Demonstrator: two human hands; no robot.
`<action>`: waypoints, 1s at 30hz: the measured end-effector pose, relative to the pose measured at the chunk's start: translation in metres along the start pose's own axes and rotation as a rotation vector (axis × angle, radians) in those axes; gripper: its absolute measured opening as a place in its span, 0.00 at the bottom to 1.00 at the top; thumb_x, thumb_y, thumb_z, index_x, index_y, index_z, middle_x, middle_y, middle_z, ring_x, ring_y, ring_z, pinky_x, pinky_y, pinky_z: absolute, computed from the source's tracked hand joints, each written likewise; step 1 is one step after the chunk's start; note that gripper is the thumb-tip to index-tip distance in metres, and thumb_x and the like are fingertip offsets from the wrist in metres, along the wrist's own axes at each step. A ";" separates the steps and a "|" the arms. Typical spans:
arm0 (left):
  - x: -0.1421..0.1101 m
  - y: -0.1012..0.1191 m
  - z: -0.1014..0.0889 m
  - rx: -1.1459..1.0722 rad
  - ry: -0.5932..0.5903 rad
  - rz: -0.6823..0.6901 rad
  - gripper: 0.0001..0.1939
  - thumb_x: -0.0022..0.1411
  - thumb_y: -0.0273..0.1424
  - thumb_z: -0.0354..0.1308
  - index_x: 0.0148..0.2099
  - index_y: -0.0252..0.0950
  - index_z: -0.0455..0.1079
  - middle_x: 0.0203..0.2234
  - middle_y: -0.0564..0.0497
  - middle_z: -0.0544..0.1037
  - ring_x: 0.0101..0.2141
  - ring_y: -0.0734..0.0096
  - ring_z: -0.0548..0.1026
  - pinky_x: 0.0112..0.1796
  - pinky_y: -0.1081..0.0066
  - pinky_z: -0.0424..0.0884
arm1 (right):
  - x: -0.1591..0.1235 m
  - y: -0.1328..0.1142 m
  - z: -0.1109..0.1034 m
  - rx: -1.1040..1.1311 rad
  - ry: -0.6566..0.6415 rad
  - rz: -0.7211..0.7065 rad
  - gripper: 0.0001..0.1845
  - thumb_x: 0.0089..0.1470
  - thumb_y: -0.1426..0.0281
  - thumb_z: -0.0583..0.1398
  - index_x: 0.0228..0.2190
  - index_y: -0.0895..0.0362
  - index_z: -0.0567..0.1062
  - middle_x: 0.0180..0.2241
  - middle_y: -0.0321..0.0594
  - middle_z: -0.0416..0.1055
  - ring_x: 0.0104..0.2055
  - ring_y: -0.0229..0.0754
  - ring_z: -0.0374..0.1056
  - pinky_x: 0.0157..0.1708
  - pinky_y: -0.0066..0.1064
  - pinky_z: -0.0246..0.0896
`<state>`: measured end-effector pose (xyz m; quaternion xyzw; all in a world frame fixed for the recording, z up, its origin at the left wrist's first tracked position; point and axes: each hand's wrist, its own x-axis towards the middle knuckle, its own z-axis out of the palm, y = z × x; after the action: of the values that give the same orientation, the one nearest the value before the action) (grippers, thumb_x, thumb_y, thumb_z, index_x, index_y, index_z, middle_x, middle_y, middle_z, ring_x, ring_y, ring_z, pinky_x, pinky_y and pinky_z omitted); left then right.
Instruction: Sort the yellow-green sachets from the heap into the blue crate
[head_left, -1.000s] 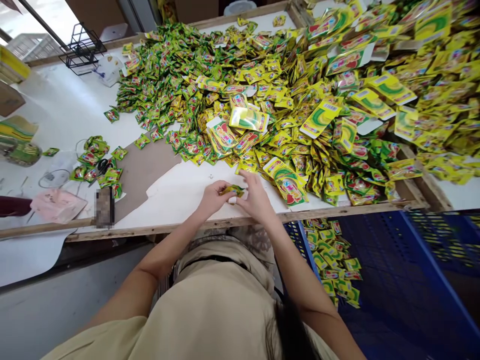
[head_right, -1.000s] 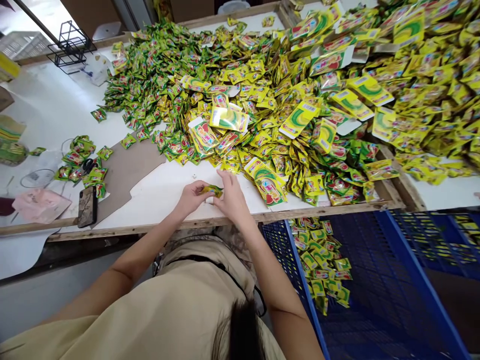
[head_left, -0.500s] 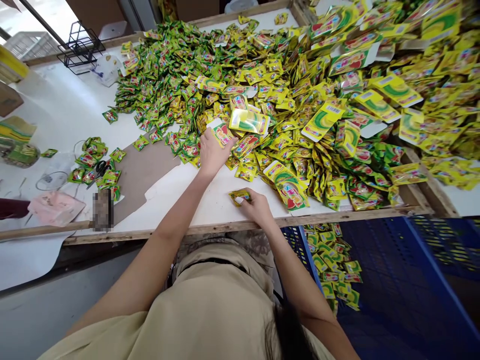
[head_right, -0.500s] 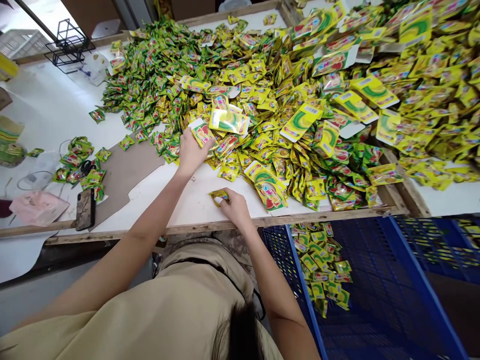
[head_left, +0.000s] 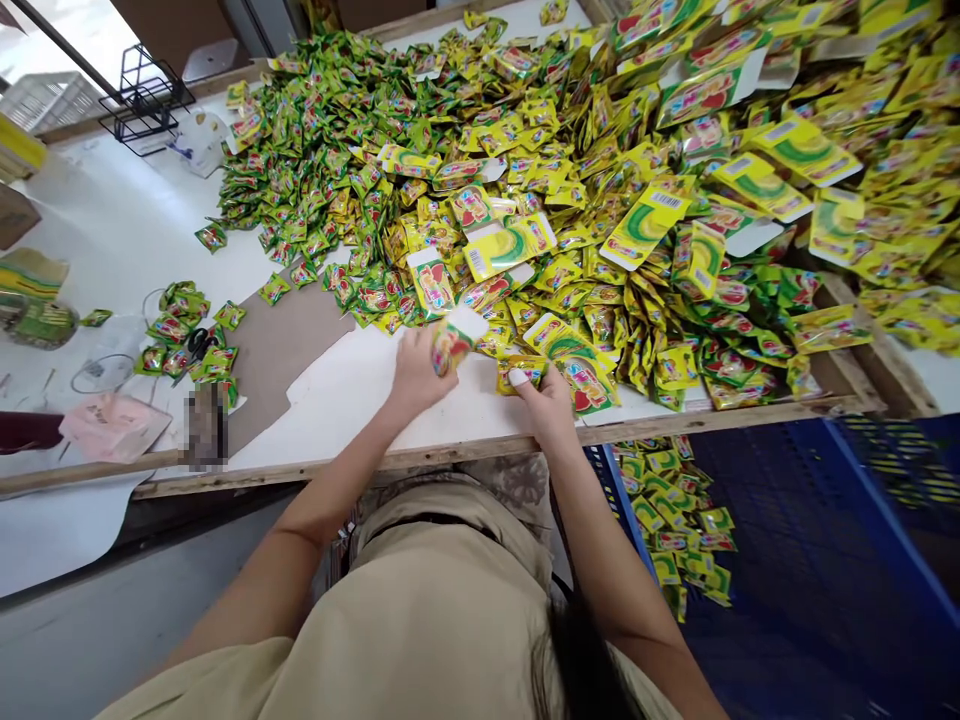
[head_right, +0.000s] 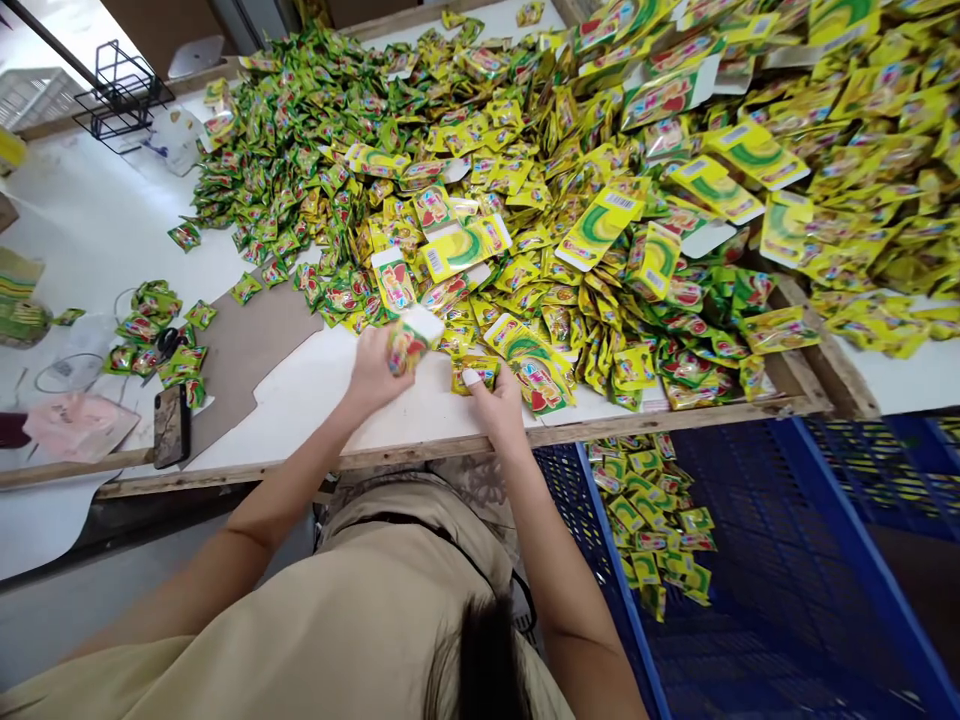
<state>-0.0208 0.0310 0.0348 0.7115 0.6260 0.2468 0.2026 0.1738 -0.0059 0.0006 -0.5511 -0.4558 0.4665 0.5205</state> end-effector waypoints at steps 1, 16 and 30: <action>-0.016 0.000 0.004 0.017 -0.071 0.011 0.34 0.43 0.28 0.63 0.55 0.35 0.59 0.43 0.42 0.65 0.48 0.53 0.64 0.49 0.58 0.63 | 0.001 -0.005 0.000 0.029 0.008 -0.022 0.16 0.50 0.60 0.61 0.40 0.55 0.71 0.40 0.43 0.75 0.43 0.46 0.70 0.46 0.41 0.65; -0.055 0.008 0.011 -0.129 -0.208 0.035 0.27 0.51 0.33 0.59 0.53 0.36 0.56 0.44 0.44 0.72 0.43 0.59 0.72 0.42 0.63 0.67 | -0.002 -0.035 0.009 -0.638 0.059 -0.388 0.09 0.55 0.65 0.56 0.37 0.55 0.68 0.33 0.44 0.71 0.37 0.48 0.67 0.37 0.38 0.63; -0.059 0.009 0.020 -0.146 -0.244 0.010 0.28 0.49 0.31 0.60 0.52 0.38 0.56 0.44 0.46 0.71 0.43 0.60 0.72 0.43 0.64 0.68 | 0.003 -0.036 0.001 -0.886 -0.196 -0.346 0.05 0.53 0.68 0.55 0.34 0.55 0.66 0.32 0.44 0.69 0.34 0.48 0.65 0.32 0.35 0.59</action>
<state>-0.0069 -0.0282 0.0185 0.7225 0.5737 0.2045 0.3271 0.1731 -0.0017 0.0363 -0.5894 -0.7423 0.1841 0.2603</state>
